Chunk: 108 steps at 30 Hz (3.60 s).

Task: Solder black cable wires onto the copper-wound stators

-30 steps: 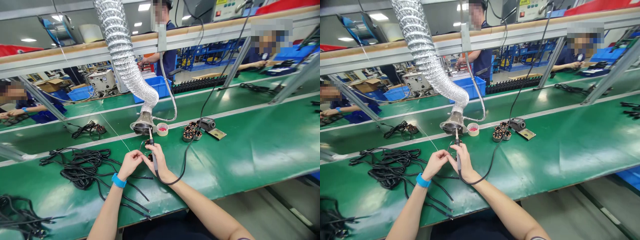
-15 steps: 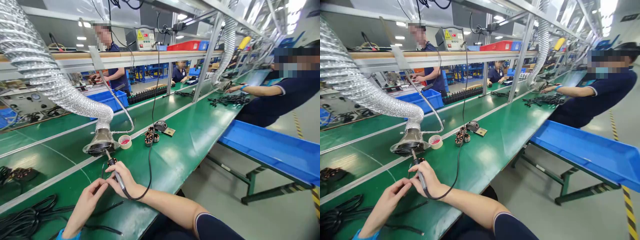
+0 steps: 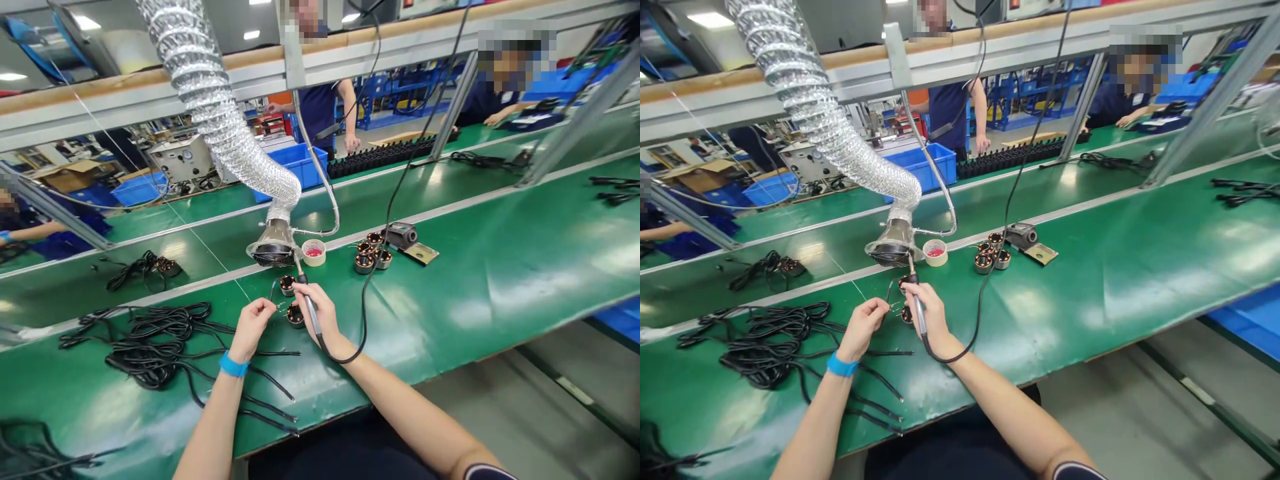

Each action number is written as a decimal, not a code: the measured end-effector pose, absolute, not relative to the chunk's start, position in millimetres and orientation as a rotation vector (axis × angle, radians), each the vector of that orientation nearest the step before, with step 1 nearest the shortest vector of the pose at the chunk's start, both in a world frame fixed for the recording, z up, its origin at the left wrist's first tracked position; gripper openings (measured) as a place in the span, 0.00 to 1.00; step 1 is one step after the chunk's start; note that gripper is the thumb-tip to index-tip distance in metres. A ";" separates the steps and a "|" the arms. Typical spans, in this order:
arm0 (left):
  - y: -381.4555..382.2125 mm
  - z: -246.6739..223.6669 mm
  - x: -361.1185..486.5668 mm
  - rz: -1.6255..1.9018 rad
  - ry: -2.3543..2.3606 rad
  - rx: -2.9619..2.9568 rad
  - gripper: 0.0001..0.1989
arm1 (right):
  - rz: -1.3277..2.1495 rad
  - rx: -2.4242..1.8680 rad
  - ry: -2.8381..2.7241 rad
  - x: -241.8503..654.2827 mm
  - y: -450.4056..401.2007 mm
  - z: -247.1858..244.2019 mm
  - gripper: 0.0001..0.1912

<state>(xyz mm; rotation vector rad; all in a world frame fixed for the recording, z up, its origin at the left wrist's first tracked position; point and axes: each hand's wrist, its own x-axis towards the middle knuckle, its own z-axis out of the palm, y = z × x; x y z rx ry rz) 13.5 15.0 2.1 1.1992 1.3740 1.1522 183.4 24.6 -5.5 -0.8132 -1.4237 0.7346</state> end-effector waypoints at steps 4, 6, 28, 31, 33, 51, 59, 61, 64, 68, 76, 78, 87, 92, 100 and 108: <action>18.0 1.5 16.1 1.166 1.373 1.163 0.12 | 0.797 -0.879 -1.318 188.8 25.5 -6.5 0.11; 18.5 1.4 16.3 1.166 1.379 1.153 0.11 | 0.794 -0.877 -1.301 190.1 24.7 -9.6 0.12; 20.5 1.1 15.0 1.178 1.378 1.126 0.11 | 0.917 -0.871 -1.211 187.6 24.4 -10.3 0.17; 20.1 3.1 15.4 1.176 1.379 1.126 0.11 | 0.899 -0.886 -1.168 188.1 24.7 -8.6 0.17; 20.0 4.2 15.7 1.181 1.376 1.124 0.11 | 0.909 -0.879 -1.170 188.1 24.4 -7.9 0.17; 20.4 4.2 14.2 1.177 1.379 1.146 0.13 | 0.729 -0.836 -1.570 183.1 27.2 -7.3 0.11; 13.6 7.8 10.2 1.072 1.387 1.316 0.12 | 0.691 -0.649 -1.755 174.3 35.9 -10.2 0.24; 11.5 9.6 8.6 1.046 1.377 1.386 0.13 | 0.680 -0.650 -1.772 172.3 36.1 -12.6 0.23; 9.8 12.1 5.6 1.007 1.351 1.430 0.14 | 0.609 -0.667 -1.801 171.0 35.5 -16.2 0.20; 9.7 13.5 3.8 0.932 1.300 1.366 0.15 | 0.548 -0.662 -1.856 172.5 33.8 -19.3 0.19; 12.5 5.0 10.9 1.020 1.378 1.240 0.11 | 0.587 -0.682 -1.797 175.2 28.7 -13.6 0.18; 12.6 3.4 12.0 1.030 1.410 1.243 0.10 | 0.595 -0.722 -1.736 178.5 27.7 -9.3 0.16; 10.7 1.8 15.6 1.055 1.500 1.296 0.10 | 0.516 -0.897 -1.414 193.8 21.3 -6.2 0.16; 9.9 1.5 17.3 1.067 1.499 1.332 0.10 | 0.491 -0.839 -1.488 192.1 18.8 -6.6 0.16; 9.2 5.3 17.8 1.047 1.531 1.358 0.12 | 0.489 -0.816 -1.513 190.7 21.9 -8.2 0.15; 9.8 4.2 17.0 1.029 1.530 1.371 0.12 | 0.516 -0.807 -1.476 191.0 20.9 -8.3 0.16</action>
